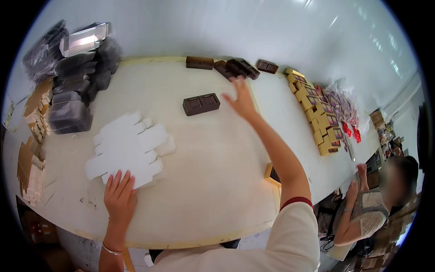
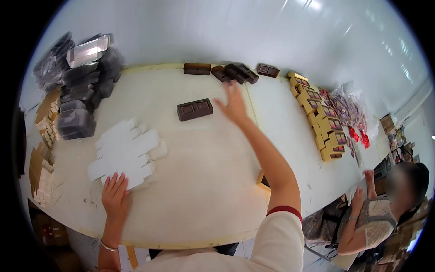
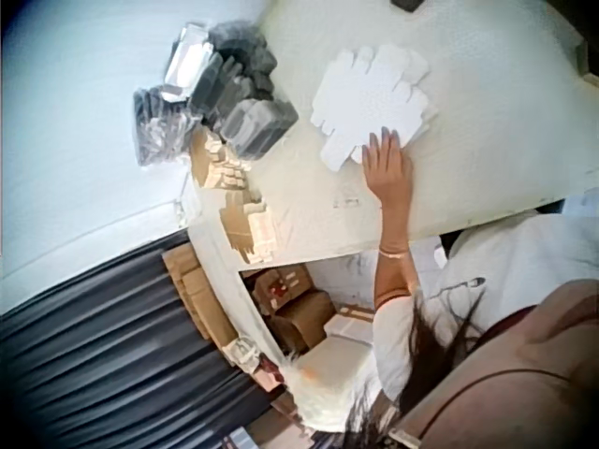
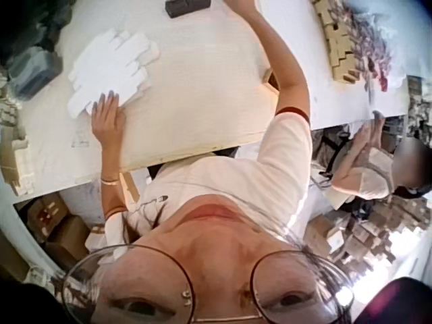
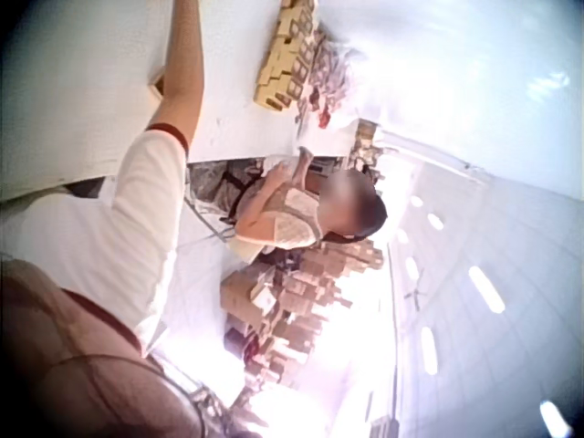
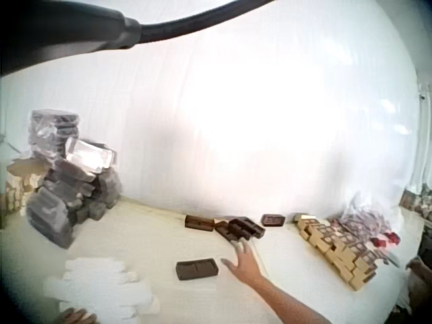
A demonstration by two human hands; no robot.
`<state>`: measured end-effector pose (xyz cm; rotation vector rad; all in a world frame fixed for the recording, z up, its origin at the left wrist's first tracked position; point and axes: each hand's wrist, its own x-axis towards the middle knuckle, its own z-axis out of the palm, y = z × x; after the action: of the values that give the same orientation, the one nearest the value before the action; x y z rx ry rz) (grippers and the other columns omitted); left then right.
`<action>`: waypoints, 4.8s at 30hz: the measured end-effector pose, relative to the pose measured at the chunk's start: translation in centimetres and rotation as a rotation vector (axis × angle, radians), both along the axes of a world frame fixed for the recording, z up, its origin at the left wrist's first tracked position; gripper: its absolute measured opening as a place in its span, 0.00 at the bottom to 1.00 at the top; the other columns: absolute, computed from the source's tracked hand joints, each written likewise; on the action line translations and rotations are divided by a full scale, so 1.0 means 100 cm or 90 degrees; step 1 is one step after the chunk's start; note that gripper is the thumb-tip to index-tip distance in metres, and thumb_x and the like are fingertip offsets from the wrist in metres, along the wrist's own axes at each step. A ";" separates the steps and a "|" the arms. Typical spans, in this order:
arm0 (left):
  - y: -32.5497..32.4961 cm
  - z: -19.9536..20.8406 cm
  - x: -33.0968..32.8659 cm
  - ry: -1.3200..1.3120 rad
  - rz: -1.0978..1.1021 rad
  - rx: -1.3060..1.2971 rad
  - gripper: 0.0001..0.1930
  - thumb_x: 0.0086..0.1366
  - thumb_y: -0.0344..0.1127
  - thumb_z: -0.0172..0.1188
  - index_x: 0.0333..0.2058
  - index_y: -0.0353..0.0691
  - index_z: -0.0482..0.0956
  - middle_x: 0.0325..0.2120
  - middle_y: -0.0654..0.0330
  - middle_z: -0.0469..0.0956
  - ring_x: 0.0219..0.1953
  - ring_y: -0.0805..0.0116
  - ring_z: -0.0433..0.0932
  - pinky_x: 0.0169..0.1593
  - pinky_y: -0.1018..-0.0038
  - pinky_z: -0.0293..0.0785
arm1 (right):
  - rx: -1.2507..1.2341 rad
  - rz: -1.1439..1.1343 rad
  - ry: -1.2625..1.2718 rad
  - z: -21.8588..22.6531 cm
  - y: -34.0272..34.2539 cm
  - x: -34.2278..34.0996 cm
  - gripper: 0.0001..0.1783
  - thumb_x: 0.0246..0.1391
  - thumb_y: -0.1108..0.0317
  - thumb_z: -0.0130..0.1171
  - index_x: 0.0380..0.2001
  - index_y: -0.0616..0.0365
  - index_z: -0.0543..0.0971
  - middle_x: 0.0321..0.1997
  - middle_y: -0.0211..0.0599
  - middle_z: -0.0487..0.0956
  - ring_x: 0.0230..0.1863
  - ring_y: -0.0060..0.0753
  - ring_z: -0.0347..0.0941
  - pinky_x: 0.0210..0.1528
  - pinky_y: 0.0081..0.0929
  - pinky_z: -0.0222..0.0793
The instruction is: The person folds flat cardboard pieces into small rectangular boxes and places dark plastic inserts inside each box. The person repeats this process multiple times, stacking the completed boxes on the table.
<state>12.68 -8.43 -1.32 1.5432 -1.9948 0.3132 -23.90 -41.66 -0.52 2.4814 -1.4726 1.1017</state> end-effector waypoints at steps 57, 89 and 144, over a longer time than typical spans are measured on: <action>0.006 0.059 -0.123 0.930 -0.301 0.748 0.36 0.51 0.26 0.71 0.55 0.41 0.60 0.51 0.59 0.66 0.54 0.69 0.68 0.53 0.68 0.74 | 0.114 0.026 0.171 0.007 0.177 -0.018 0.19 0.53 0.67 0.60 0.48 0.55 0.72 0.36 0.44 0.71 0.35 0.48 0.72 0.34 0.39 0.70; 0.103 0.090 -0.070 -0.134 -0.262 -0.137 0.08 0.51 0.28 0.58 0.32 0.35 0.79 0.33 0.59 0.79 0.35 0.64 0.80 0.35 0.76 0.78 | -0.263 0.438 0.209 0.081 0.354 0.058 0.09 0.44 0.72 0.59 0.33 0.54 0.81 0.42 0.37 0.80 0.43 0.35 0.75 0.44 0.31 0.70; 0.009 0.029 -0.119 0.066 -0.352 0.393 0.18 0.63 0.27 0.49 0.52 0.42 0.69 0.27 0.51 0.77 0.30 0.53 0.77 0.33 0.63 0.72 | 0.166 0.352 0.036 0.008 0.405 0.016 0.18 0.41 0.60 0.67 0.32 0.60 0.77 0.39 0.39 0.74 0.38 0.43 0.71 0.43 0.37 0.69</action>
<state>0.75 -7.57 1.59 1.2057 -2.4542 -0.6438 -22.28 -1.16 0.24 3.1924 -0.9856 0.9247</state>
